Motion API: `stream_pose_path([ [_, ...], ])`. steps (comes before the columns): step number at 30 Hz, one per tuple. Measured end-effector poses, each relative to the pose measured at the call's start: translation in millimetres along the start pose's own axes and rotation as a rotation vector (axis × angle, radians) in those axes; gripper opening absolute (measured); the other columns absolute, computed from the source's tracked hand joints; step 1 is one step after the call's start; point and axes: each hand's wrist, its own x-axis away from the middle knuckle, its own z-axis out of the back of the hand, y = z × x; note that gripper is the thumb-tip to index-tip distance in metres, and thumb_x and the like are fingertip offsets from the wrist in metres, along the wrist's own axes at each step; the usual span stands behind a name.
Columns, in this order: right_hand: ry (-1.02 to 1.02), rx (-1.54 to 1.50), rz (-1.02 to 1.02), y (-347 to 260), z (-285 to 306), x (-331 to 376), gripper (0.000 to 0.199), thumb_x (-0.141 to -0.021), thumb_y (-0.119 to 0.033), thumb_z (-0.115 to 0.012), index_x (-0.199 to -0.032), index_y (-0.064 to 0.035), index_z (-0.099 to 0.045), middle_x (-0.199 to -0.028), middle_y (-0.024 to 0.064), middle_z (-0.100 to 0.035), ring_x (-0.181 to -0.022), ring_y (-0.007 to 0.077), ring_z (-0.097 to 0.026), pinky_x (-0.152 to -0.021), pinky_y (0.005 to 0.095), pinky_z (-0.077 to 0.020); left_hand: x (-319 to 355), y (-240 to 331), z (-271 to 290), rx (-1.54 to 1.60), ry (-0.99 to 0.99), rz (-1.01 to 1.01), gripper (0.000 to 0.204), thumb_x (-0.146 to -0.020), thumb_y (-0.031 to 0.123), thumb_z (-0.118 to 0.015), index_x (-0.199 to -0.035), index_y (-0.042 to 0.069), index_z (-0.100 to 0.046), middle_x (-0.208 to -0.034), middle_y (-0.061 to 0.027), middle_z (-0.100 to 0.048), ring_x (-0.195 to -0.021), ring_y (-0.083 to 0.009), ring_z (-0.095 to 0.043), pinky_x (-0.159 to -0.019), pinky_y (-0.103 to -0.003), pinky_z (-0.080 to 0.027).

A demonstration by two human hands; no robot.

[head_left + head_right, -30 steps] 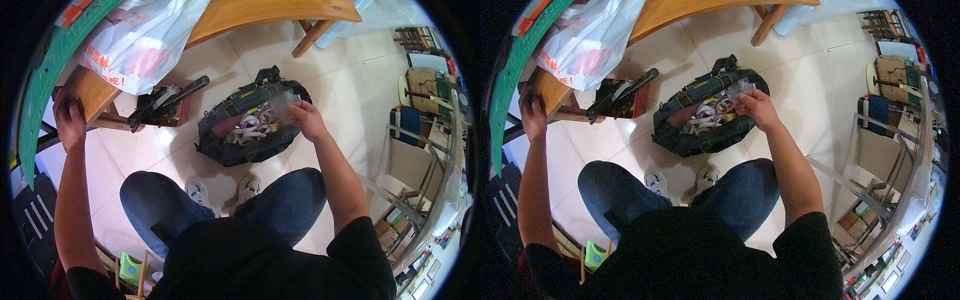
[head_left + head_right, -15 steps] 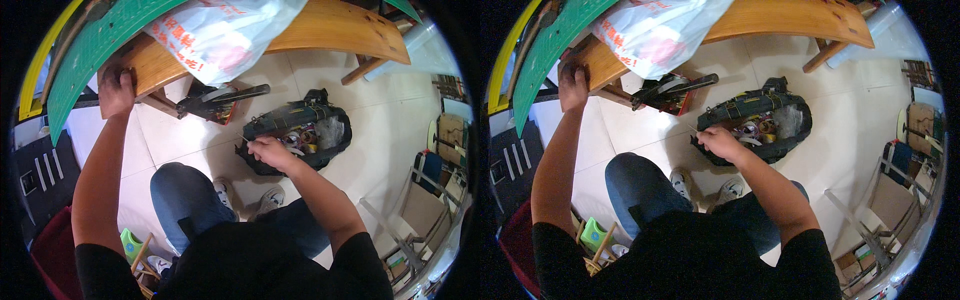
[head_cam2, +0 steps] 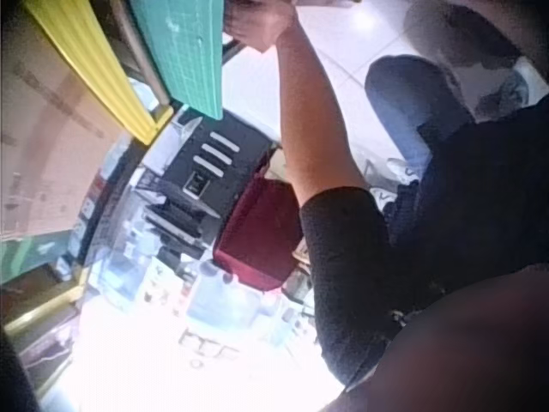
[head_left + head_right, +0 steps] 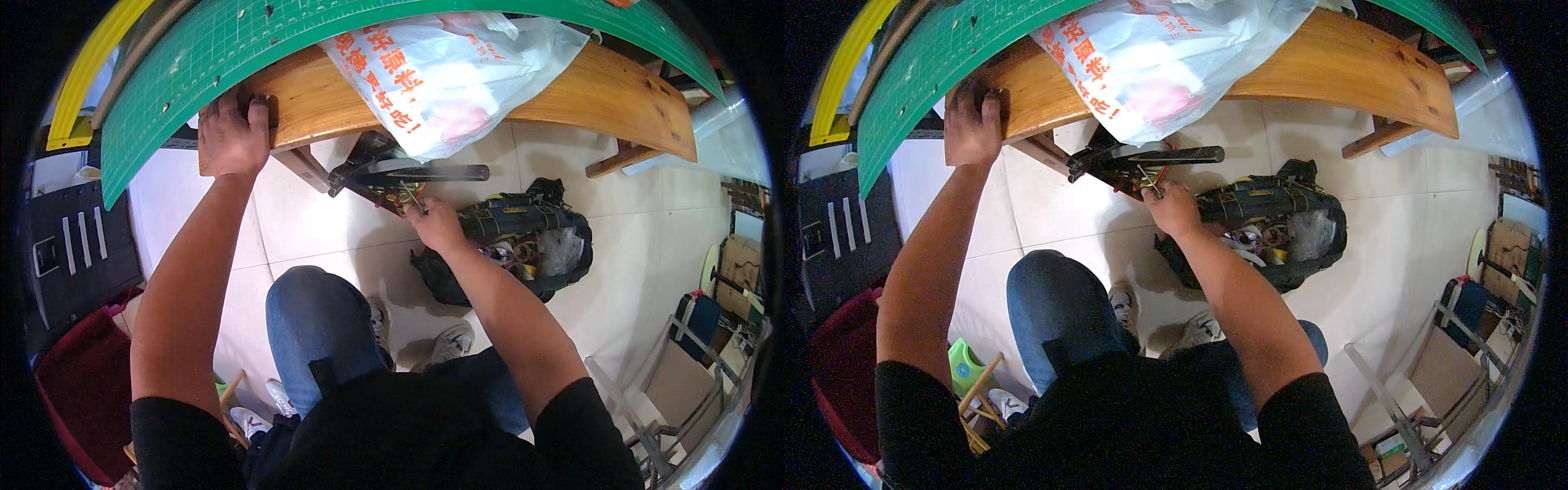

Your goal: The person assembles a white board with a gold trim by drilling screws, cutting and fitting white plastic strips, and using a hook tool to secure the trim. They retrieve a hook tool from a bag and continue attaching trim pieces along the board's edge.

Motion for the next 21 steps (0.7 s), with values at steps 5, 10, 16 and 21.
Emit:
stream_pose_path([
  [5, -0.097, 0.081, -0.065, -4.3, -1.9, -24.6, 0.041, -0.088, -0.030, -0.073, -0.107, 0.0060, -0.066, -0.106, 0.0317, -0.069, -0.104, 0.0463, -0.067, -0.094, 0.0501, -0.0545, -0.1, -1.9, 4.7, -0.007, -0.098, 0.035, 0.052, -0.098, 0.036, -0.052, -0.133, -0.001, -0.062, -0.134, -0.0257, -0.063, -0.127, -0.0459, -0.056, -0.111, -0.052, -0.042],
  [10, -0.010, 0.091, -0.236, -29.5, 2.0, -62.4, 0.056, -0.085, -0.018, -0.072, -0.133, 0.0011, -0.051, -0.117, 0.0285, -0.069, -0.110, 0.0435, -0.068, -0.094, 0.0508, -0.0558, -2.3, -4.4, 1.6, 0.205, -0.136, -0.074, 0.052, -0.098, 0.035, -0.053, -0.134, -0.001, -0.062, -0.135, -0.0252, -0.063, -0.128, -0.0452, -0.056, -0.112, -0.050, -0.041],
  [16, 0.010, 0.052, 0.134, -48.4, 32.9, -107.9, 0.046, -0.090, -0.028, -0.067, -0.127, -0.0006, -0.062, -0.120, 0.0243, -0.070, -0.115, 0.0404, -0.067, -0.100, 0.0484, -0.0534, 1.7, -10.1, -0.2, 0.234, -0.112, -0.062, 0.057, -0.100, 0.038, -0.050, -0.141, -0.001, -0.057, -0.143, -0.0253, -0.058, -0.134, -0.0450, -0.052, -0.114, -0.048, -0.040],
  [21, 0.652, -0.401, -0.171, 6.9, 59.5, 6.4, 0.038, -0.089, -0.019, -0.072, -0.118, 0.0037, -0.069, -0.109, 0.0248, -0.072, -0.101, 0.0374, -0.072, -0.090, 0.0403, -0.0557, 3.1, -23.1, -8.7, 0.240, -0.054, -0.166, 0.053, -0.103, 0.034, -0.051, -0.138, -0.006, -0.056, -0.142, -0.0295, -0.054, -0.132, -0.0475, -0.049, -0.114, -0.052, -0.038],
])
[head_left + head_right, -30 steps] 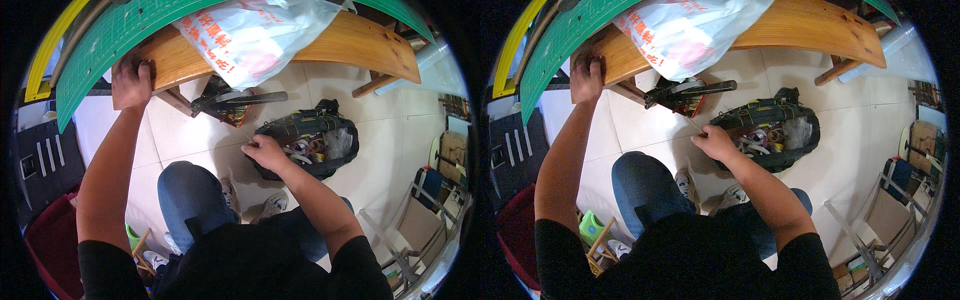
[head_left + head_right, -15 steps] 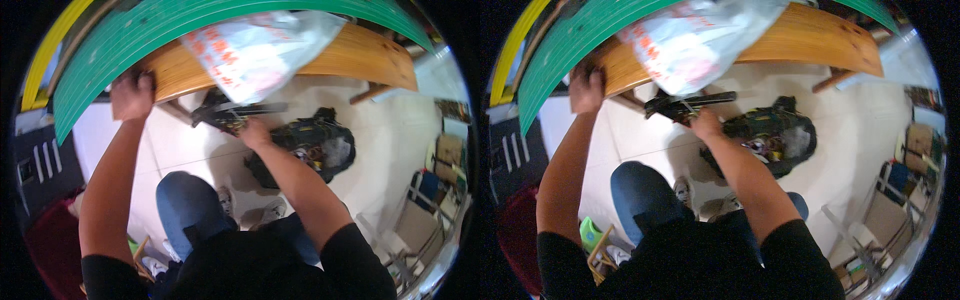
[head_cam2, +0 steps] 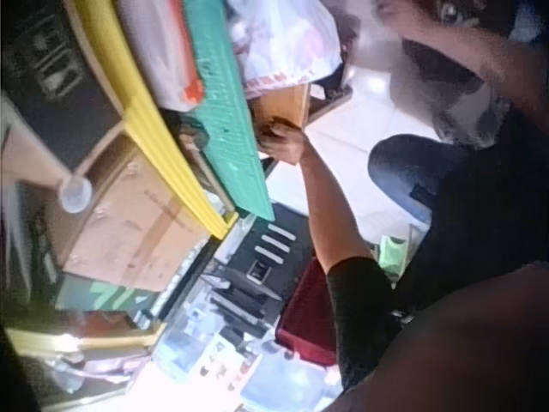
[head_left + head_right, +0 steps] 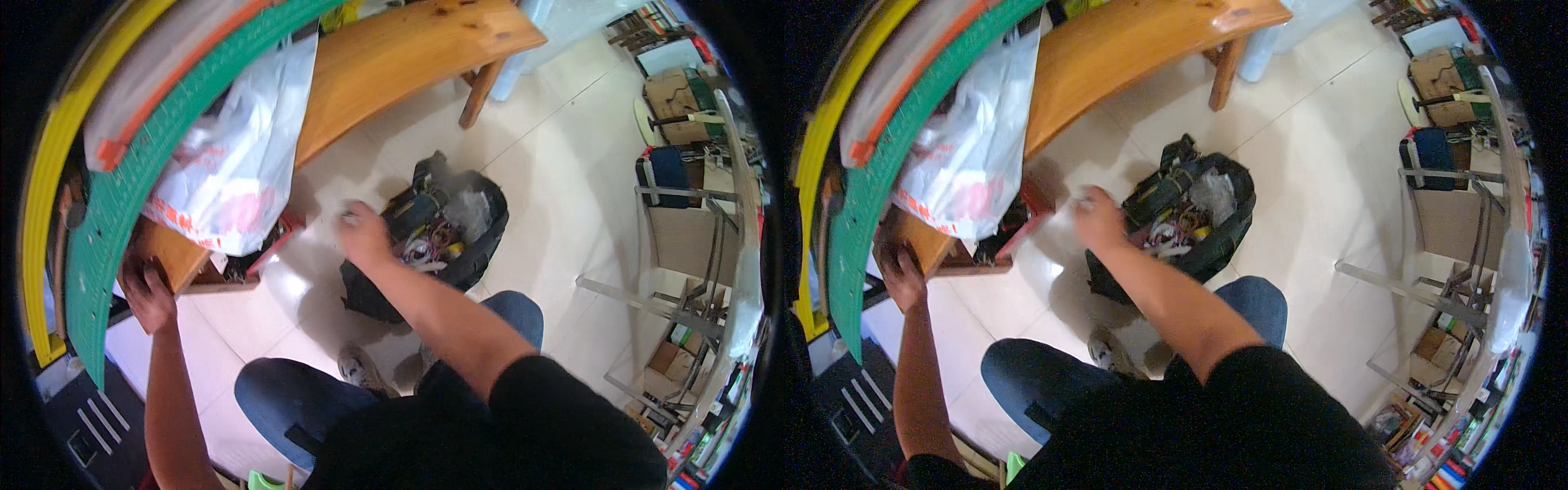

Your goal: The person assembles a white board with a gold trim by drilling screws, cutting and fitting white plastic strips, and using a hook tool to secure the trim. They retrieve a hook tool from a bag and continue attaching trim pieces along the board's edge.

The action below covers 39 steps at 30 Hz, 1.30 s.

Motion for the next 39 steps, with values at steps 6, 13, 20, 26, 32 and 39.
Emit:
stream_pose_path([
  [6, 0.582, 0.179, -0.476, 47.1, 173.6, 39.7, 0.063, -0.084, -0.025, -0.078, -0.136, 0.0021, -0.055, -0.135, 0.0255, -0.058, -0.123, 0.0430, -0.059, -0.104, 0.0466, -0.0478, 5.0, -3.0, -2.5, -0.355, -0.043, -0.013, 0.058, -0.104, 0.042, -0.053, -0.138, -0.004, -0.056, -0.138, -0.0304, -0.057, -0.129, -0.0487, -0.050, -0.113, -0.054, -0.038],
  [13, 0.521, -0.244, -1.128, 148.6, 163.2, 47.5, 0.115, -0.075, -0.052, -0.086, -0.153, 0.0094, -0.029, -0.155, 0.0282, -0.039, -0.137, 0.0436, -0.048, -0.111, 0.0522, -0.0434, 6.9, 3.2, -1.9, -0.293, -0.100, 0.229, 0.062, -0.104, 0.042, -0.046, -0.146, -0.004, -0.048, -0.151, -0.0314, -0.046, -0.140, -0.0486, -0.041, -0.119, -0.055, -0.030],
  [20, 0.516, -0.687, -1.021, 198.3, 130.6, 34.3, 0.130, -0.076, -0.054, -0.084, -0.162, 0.0061, -0.008, -0.161, 0.0251, -0.032, -0.139, 0.0415, -0.046, -0.107, 0.0558, -0.0445, 6.9, 11.1, 3.7, -0.260, -0.153, 0.322, 0.059, -0.100, 0.039, -0.051, -0.143, -0.002, -0.051, -0.148, -0.0300, -0.048, -0.138, -0.0479, -0.042, -0.120, -0.054, -0.030],
  [26, 0.318, -0.580, -1.023, 124.5, 102.2, -12.1, 0.084, -0.079, -0.050, -0.082, -0.141, -0.0068, -0.045, -0.100, 0.0106, -0.064, -0.076, 0.0239, -0.063, -0.053, 0.0425, -0.0428, 8.0, 12.6, -0.6, -0.308, -0.115, 0.323, 0.061, -0.100, 0.038, -0.050, -0.143, -0.006, -0.049, -0.149, -0.0321, -0.046, -0.140, -0.0487, -0.040, -0.122, -0.053, -0.028],
  [32, 0.026, -0.484, -0.776, 57.7, 65.0, -91.1, 0.053, -0.077, -0.048, -0.083, -0.112, -0.0137, -0.063, -0.083, 0.0044, -0.064, -0.069, 0.0215, -0.062, -0.052, 0.0435, -0.0426, 3.2, 21.1, 10.5, -0.183, -0.124, 0.252, 0.056, -0.099, 0.032, -0.050, -0.140, -0.007, -0.051, -0.144, -0.0327, -0.049, -0.135, -0.0500, -0.044, -0.116, -0.055, -0.033],
  [39, -0.214, -0.638, -0.512, 23.7, 24.3, -135.6, 0.053, -0.080, -0.056, -0.082, -0.113, -0.0192, -0.065, -0.069, -0.0035, -0.053, -0.051, 0.0119, -0.045, -0.043, 0.0308, -0.0313, -0.2, 22.5, 8.9, -0.185, -0.077, 0.242, 0.063, -0.098, 0.038, -0.048, -0.140, -0.009, -0.050, -0.145, -0.0337, -0.049, -0.135, -0.0524, -0.043, -0.118, -0.054, -0.031],
])
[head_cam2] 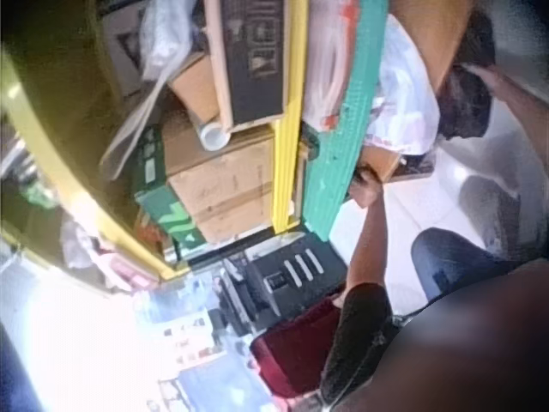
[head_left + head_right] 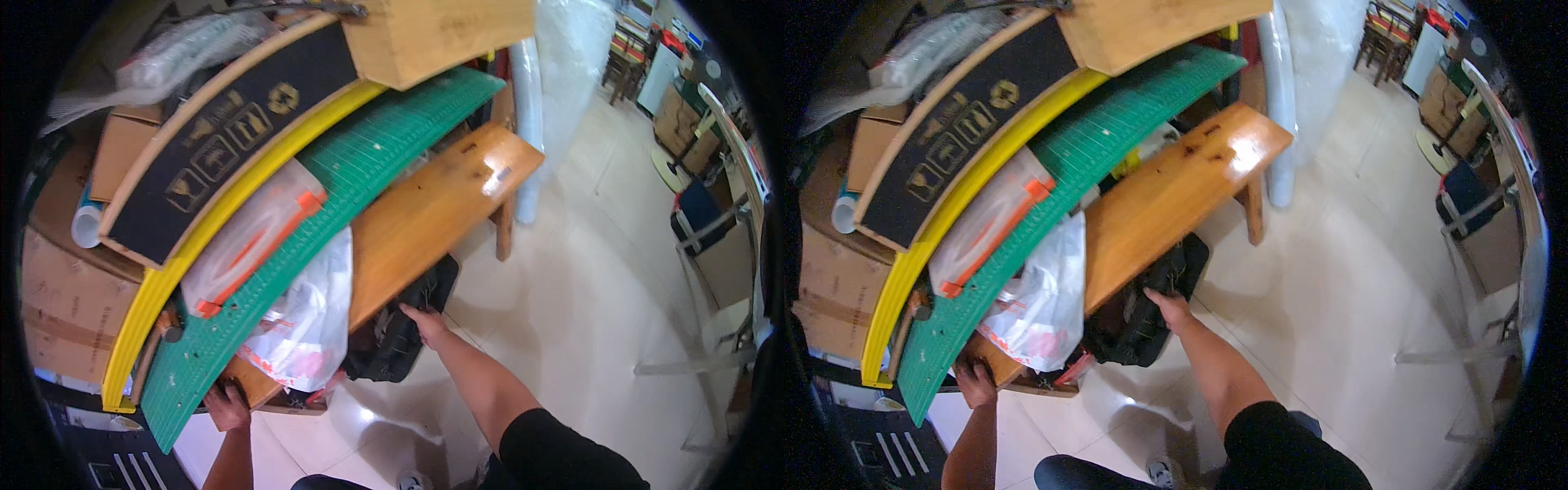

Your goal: The person assembles a white board with a gold trim by drilling screws, cutting and fitting white plastic strips, and using a hook tool to secure the trim. They retrieve a hook tool from a bag and continue attaching trim pieces along the board's edge.

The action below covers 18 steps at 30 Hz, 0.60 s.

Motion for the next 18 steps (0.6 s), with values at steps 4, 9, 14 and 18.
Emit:
stream_pose_path([
  [4, 0.036, -0.011, -0.149, 17.4, 15.2, -3.4, 0.045, -0.086, -0.063, -0.073, -0.099, -0.0209, -0.067, -0.062, -0.0042, -0.048, -0.044, 0.0111, -0.033, -0.042, 0.0295, -0.0227, 2.6, 3.8, 4.9, -0.051, -0.056, 0.039, 0.065, -0.099, 0.041, -0.049, -0.144, -0.005, -0.047, -0.145, -0.0327, -0.050, -0.136, -0.0512, -0.043, -0.120, -0.055, -0.030],
  [9, 0.505, 0.538, 0.071, 52.1, 30.9, 42.1, 0.067, -0.100, -0.054, -0.048, -0.113, 0.0086, -0.068, -0.105, 0.0306, -0.071, -0.102, 0.0470, -0.067, -0.091, 0.0520, -0.0512, 9.2, 11.8, 4.6, -0.111, -0.098, 0.149, 0.067, -0.098, 0.043, -0.054, -0.148, 0.000, -0.047, -0.150, -0.0313, -0.047, -0.140, -0.0492, -0.041, -0.121, -0.055, -0.028],
  [14, 0.511, 0.803, 0.006, 62.3, 38.5, 185.8, 0.052, -0.100, -0.039, -0.048, -0.107, 0.0080, -0.067, -0.109, 0.0359, -0.068, -0.108, 0.0510, -0.064, -0.097, 0.0528, -0.0505, 4.0, -26.8, -9.6, 0.111, -0.275, 0.176, 0.065, -0.100, 0.052, -0.056, -0.143, 0.003, -0.056, -0.150, -0.0251, -0.051, -0.138, -0.0445, -0.046, -0.119, -0.055, -0.033],
  [18, 0.246, 0.959, -0.029, 52.5, 43.7, 312.3, 0.041, -0.096, -0.034, -0.053, -0.100, 0.0033, -0.071, -0.102, 0.0296, -0.071, -0.103, 0.0450, -0.068, -0.091, 0.0498, -0.0528, 9.4, -69.2, 23.1, 0.110, -0.433, 0.017, 0.062, -0.093, 0.040, -0.070, -0.138, 0.000, -0.056, -0.143, -0.0284, -0.055, -0.132, -0.0461, -0.050, -0.114, -0.052, -0.040],
])
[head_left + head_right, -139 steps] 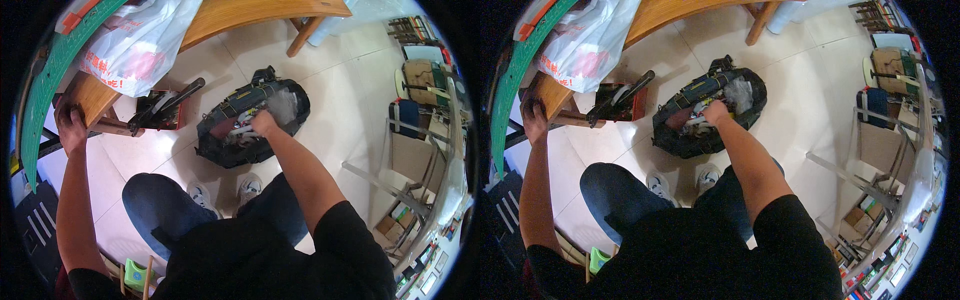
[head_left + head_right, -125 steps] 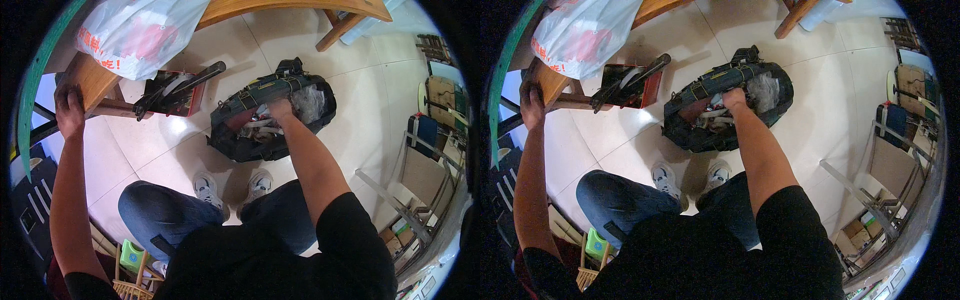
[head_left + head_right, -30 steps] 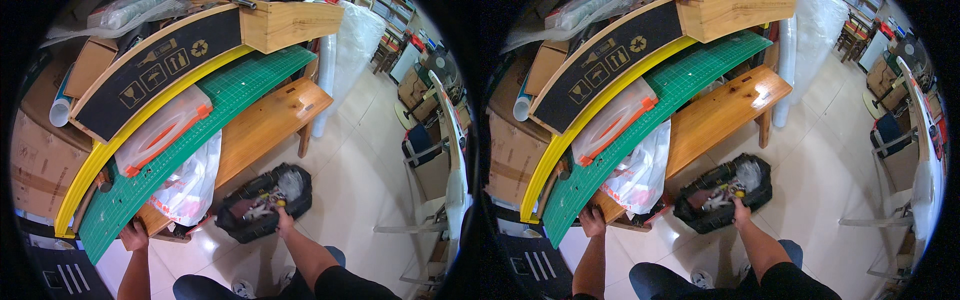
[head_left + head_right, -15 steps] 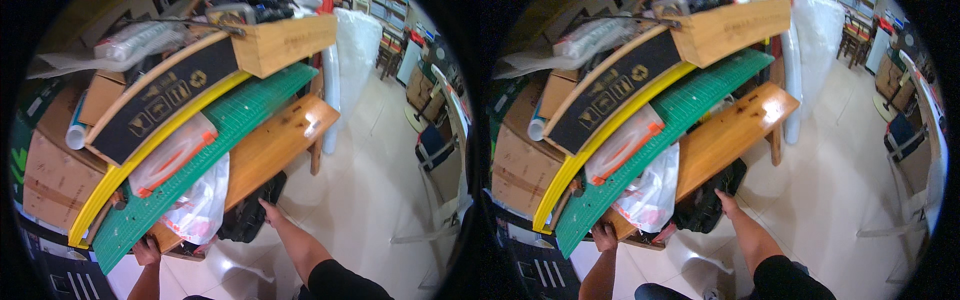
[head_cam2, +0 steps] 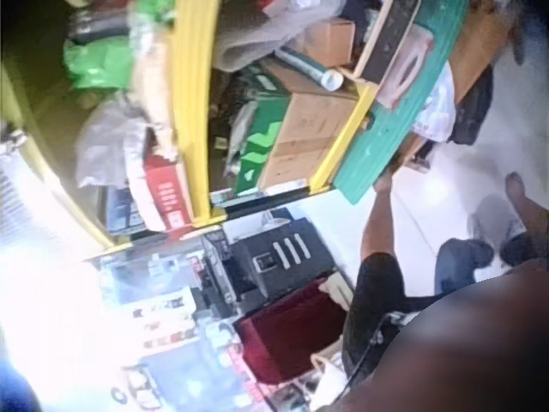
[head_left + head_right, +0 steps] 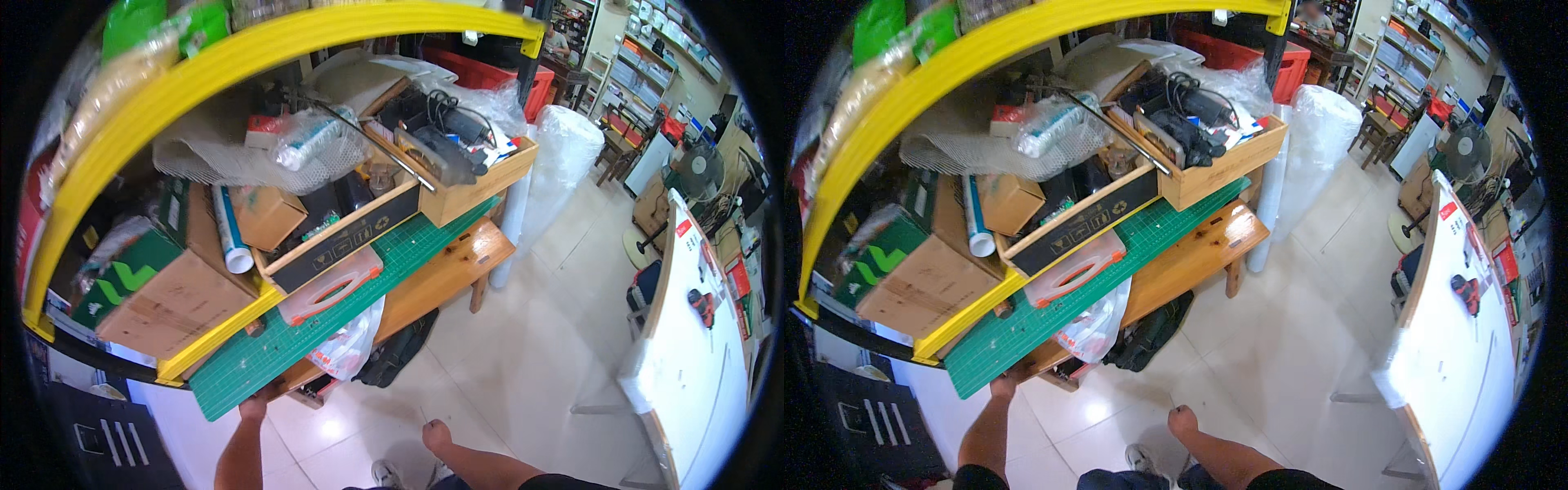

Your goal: The person assembles a white board with a gold trim by drilling screws, cutting and fitting white plastic strips, and using a hook tool to secure the trim. They retrieve a hook tool from a bag and continue attaching trim pieces along the board's edge.

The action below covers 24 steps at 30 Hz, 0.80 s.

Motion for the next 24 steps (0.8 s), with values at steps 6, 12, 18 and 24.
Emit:
stream_pose_path([
  [6, -0.372, 0.229, 0.360, -1.9, 113.4, 142.0, 0.036, -0.097, -0.032, -0.054, -0.112, -0.0057, -0.074, -0.111, 0.0206, -0.073, -0.106, 0.0411, -0.069, -0.097, 0.0472, -0.0539, 243.5, 23.6, 89.2, 0.119, -0.605, 0.166, 0.065, -0.091, 0.038, -0.076, -0.140, -0.001, -0.056, -0.127, -0.0240, -0.068, -0.122, -0.0423, -0.061, -0.106, -0.047, -0.050],
  [12, -0.351, 0.413, 0.375, -87.5, 267.9, 277.6, 0.035, -0.094, -0.031, -0.055, -0.102, -0.0028, -0.075, -0.109, 0.0219, -0.072, -0.103, 0.0415, -0.068, -0.093, 0.0511, -0.0543, 348.6, 33.4, 221.7, 0.136, -1.209, -0.321, 0.035, -0.096, 0.029, -0.060, -0.126, 0.015, -0.072, -0.124, -0.0069, -0.072, -0.119, -0.0280, -0.065, -0.105, -0.045, -0.048],
  [18, 0.127, -0.067, 0.223, -132.2, 359.5, 321.8, 0.034, -0.097, -0.028, -0.054, -0.106, -0.0004, -0.071, -0.106, 0.0262, -0.072, -0.103, 0.0444, -0.068, -0.093, 0.0514, -0.0531, 183.1, 175.5, 228.2, 0.038, -1.087, -0.281, 0.034, -0.096, 0.029, -0.061, -0.125, 0.015, -0.072, -0.122, -0.0083, -0.073, -0.117, -0.0287, -0.066, -0.103, -0.045, -0.049],
  [24, 0.223, -0.296, 0.108, -112.6, 388.9, 330.3, 0.028, -0.099, -0.022, -0.055, -0.110, -0.0016, -0.070, -0.104, 0.0249, -0.072, -0.101, 0.0426, -0.068, -0.089, 0.0505, -0.0539, 119.3, 311.2, 256.1, 0.022, -1.063, -0.447, 0.033, -0.096, 0.029, -0.062, -0.123, 0.014, -0.073, -0.120, -0.0098, -0.073, -0.115, -0.0294, -0.067, -0.101, -0.045, -0.050],
])
